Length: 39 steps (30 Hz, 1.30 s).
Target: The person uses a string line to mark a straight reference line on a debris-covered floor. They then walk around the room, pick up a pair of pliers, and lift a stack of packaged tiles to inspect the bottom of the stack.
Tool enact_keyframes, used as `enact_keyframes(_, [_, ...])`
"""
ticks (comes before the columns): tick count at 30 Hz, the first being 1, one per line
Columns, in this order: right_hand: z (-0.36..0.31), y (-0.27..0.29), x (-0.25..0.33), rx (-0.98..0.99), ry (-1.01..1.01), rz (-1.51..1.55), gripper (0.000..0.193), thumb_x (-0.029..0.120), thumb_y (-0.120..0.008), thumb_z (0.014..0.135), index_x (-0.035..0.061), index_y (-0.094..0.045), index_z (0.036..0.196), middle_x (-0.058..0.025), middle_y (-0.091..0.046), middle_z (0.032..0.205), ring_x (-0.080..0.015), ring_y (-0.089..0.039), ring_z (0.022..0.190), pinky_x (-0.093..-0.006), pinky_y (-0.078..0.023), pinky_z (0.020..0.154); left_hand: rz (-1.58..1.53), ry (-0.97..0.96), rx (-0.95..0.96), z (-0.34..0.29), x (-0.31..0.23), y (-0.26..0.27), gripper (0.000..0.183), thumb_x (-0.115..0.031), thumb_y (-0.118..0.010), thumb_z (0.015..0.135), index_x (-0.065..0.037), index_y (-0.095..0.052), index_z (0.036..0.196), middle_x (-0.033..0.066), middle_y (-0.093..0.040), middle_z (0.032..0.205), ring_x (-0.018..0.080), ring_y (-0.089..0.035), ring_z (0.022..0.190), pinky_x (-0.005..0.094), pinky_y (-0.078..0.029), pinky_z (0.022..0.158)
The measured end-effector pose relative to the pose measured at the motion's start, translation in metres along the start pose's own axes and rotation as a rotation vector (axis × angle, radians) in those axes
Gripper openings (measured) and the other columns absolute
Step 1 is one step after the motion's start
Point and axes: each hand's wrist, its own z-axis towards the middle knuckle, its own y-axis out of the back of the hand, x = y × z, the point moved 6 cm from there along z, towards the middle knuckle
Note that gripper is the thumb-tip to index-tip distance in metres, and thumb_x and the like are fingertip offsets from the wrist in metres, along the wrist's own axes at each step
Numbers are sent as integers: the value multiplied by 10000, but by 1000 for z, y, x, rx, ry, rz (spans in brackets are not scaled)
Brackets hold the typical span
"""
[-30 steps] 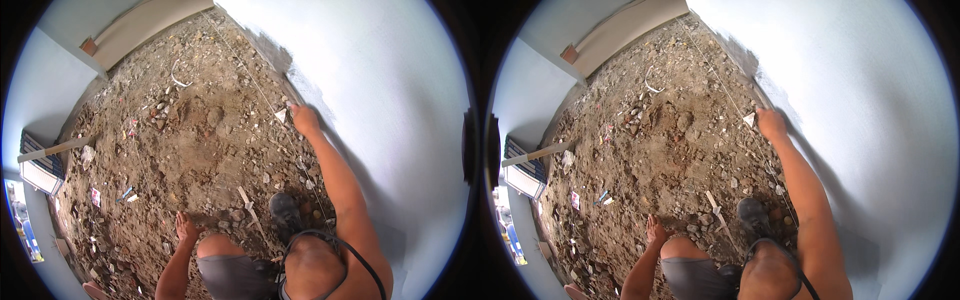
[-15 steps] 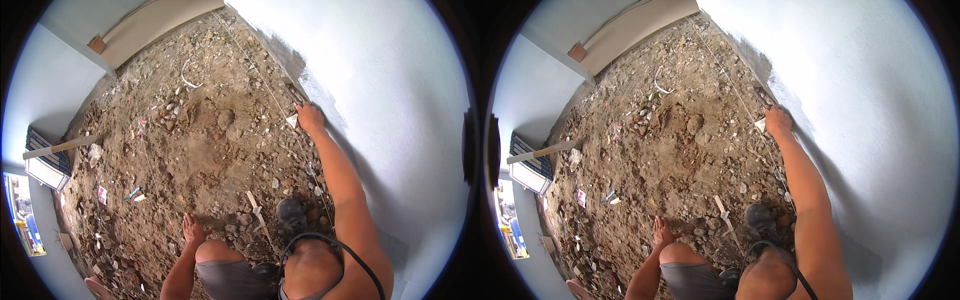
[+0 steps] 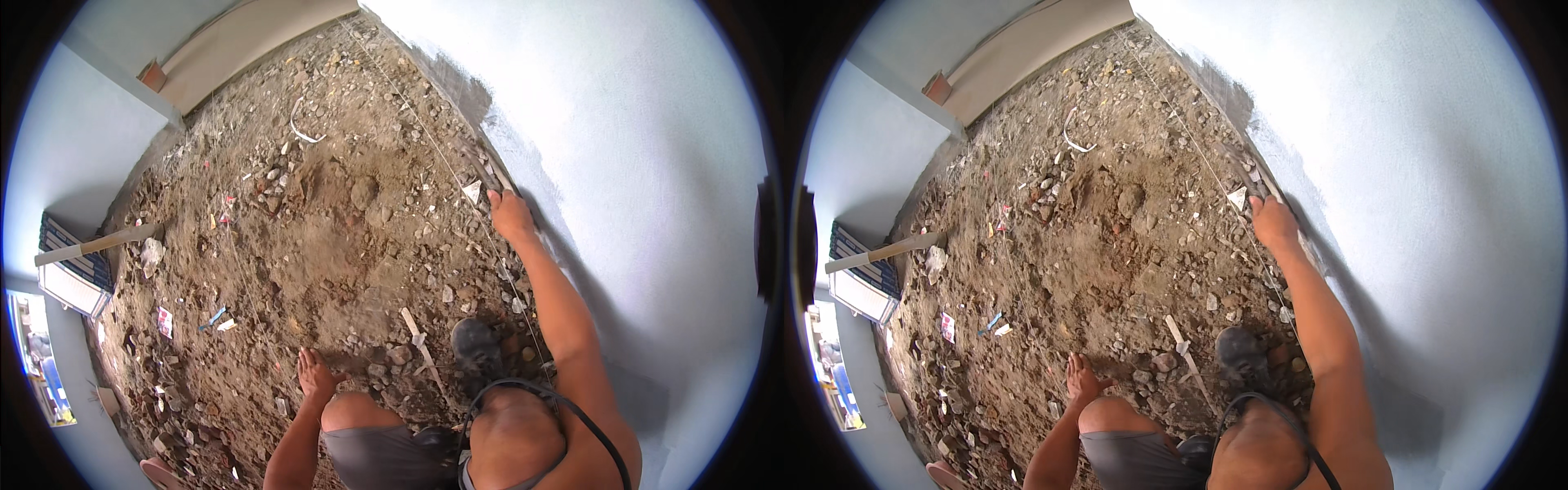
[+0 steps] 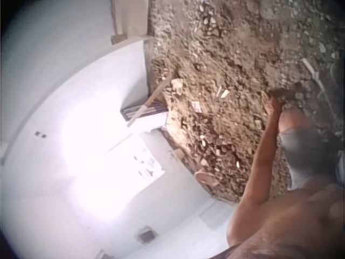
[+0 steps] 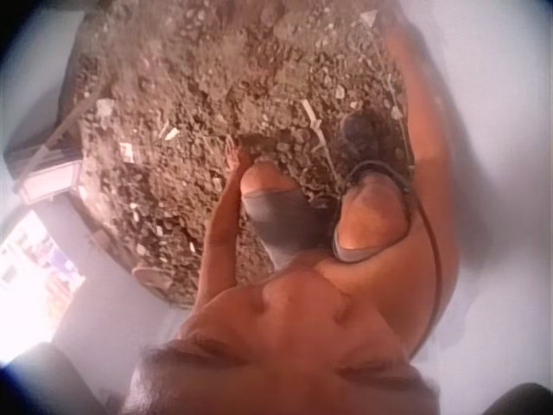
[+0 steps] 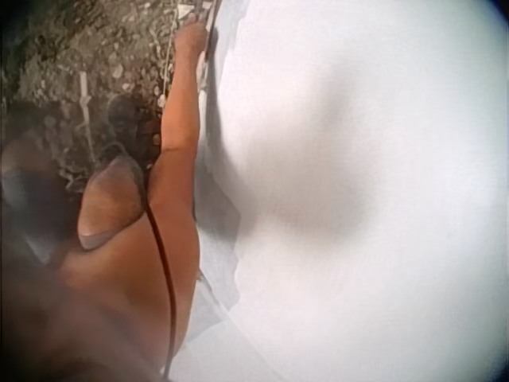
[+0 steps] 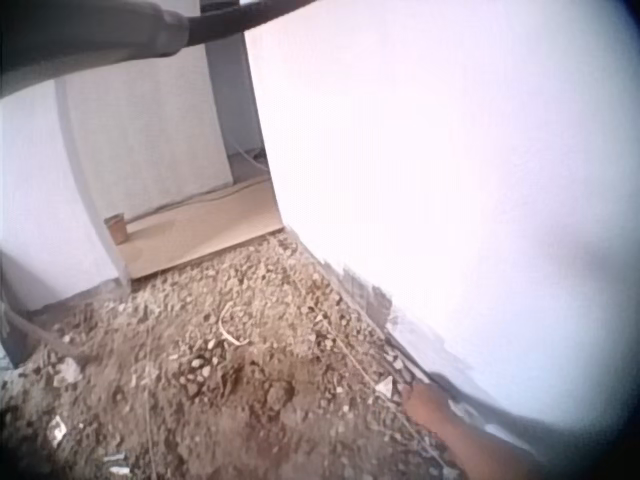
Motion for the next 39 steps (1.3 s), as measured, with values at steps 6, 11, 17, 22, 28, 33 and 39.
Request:
enact_keyframes(6, [-64, 37, 90, -44, 298, 118, 485, 463, -329, 1006, 3, -481, 984, -174, -619, 688, -381, -627, 644, -497, -490, 588, 1, 66, 19, -15, 23, -6, 1203, -603, -790, 608, 67, -242, 1443, 257, -209, 1522, 342, -191, 1433, 391, -166, 1172])
enact_keyframes(11, [-9, 8, -6, 10, -65, 103, 502, 458, -382, 986, -13, -544, 927, -264, -636, 833, -451, -616, 823, -508, -480, 739, -3, 45, 17, -5, 4, -1, 1177, -585, -788, 633, 52, -231, 1451, 238, -195, 1534, 337, -185, 1436, 394, -159, 1174])
enact_keyframes(17, [-22, 32, 82, -45, 147, 293, 458, 437, -408, 986, 1, -536, 928, -242, -628, 751, -443, -620, 716, -499, -481, 668, 16, 79, 15, -17, 23, -5, 1173, -601, -781, 630, 59, -248, 1440, 246, -198, 1529, 345, -185, 1435, 399, -166, 1171])
enact_keyframes(22, [1, 42, 91, -137, 210, 201, 443, 449, -367, 999, 30, -503, 960, -225, -632, 749, -441, -627, 713, -519, -488, 644, -2, 60, 8, -13, 22, -13, 1206, -611, -792, 601, 67, -247, 1437, 262, -197, 1524, 359, -187, 1432, 408, -178, 1166])
enact_keyframes(28, [63, -19, 25, -75, 26, 110, 504, 432, -433, 980, -46, -588, 1018, -230, -661, 793, -401, -649, 716, -472, -508, 648, -6, 20, -40, -1, 12, -17, 1180, -596, -803, 597, 70, -281, 1420, 270, -209, 1516, 366, -206, 1423, 415, -186, 1163])
enact_keyframes(33, [28, 1, 76, 218, -174, 743, 454, 427, -468, 981, 25, -520, 777, -9, -430, 533, -145, -400, 360, -358, -340, 358, -9, 75, -26, -9, 24, 0, 1119, -528, -813, 627, 66, -293, 1420, 268, -213, 1516, 360, -196, 1428, 404, -174, 1167])
enact_keyframes(39, [-1, 28, 83, 193, 79, 634, 437, 423, -511, 966, 28, -523, 779, -22, -459, 573, -154, -477, 527, -362, -374, 506, 63, 124, 313, 9, 1, 14, 1045, -545, -775, 690, 8, -304, 1441, 250, -139, 1545, 335, -155, 1445, 395, -157, 1172])
